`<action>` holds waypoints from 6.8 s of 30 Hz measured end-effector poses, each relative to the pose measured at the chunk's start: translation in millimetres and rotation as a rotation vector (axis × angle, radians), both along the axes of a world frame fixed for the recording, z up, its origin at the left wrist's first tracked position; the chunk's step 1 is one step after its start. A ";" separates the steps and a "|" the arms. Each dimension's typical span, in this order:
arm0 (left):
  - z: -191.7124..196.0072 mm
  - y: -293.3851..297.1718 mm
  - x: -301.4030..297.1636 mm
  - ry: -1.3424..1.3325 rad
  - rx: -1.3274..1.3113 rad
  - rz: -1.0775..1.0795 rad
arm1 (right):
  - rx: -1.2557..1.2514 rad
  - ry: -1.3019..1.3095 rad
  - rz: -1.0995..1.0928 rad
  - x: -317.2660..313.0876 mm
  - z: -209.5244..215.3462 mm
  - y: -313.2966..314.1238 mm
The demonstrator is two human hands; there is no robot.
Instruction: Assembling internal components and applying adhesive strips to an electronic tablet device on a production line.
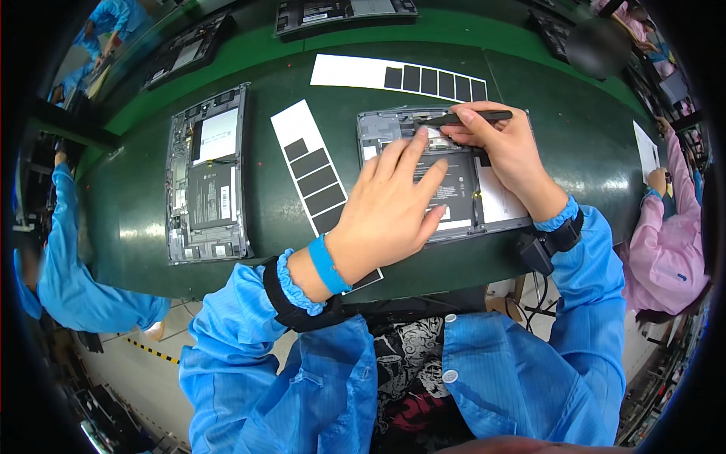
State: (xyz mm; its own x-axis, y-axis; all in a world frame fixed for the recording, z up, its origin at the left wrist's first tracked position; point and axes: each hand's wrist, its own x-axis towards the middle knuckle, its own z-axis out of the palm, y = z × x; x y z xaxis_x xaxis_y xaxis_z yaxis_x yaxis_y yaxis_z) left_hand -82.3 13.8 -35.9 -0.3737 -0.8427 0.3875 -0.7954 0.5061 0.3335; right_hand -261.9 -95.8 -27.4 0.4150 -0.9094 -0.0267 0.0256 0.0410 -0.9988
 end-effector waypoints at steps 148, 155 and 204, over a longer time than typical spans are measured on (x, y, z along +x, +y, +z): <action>145.1 10.2 159.3 0.821 0.565 0.274 | -0.031 -0.307 -0.635 -15.9 25.8 -147.0; 82.7 -104.8 300.4 0.933 0.513 0.719 | -0.589 0.423 -0.713 56.1 -48.9 -236.4; 39.5 55.5 14.6 -0.073 0.104 0.414 | -0.524 0.105 -0.546 -106.0 -23.7 77.1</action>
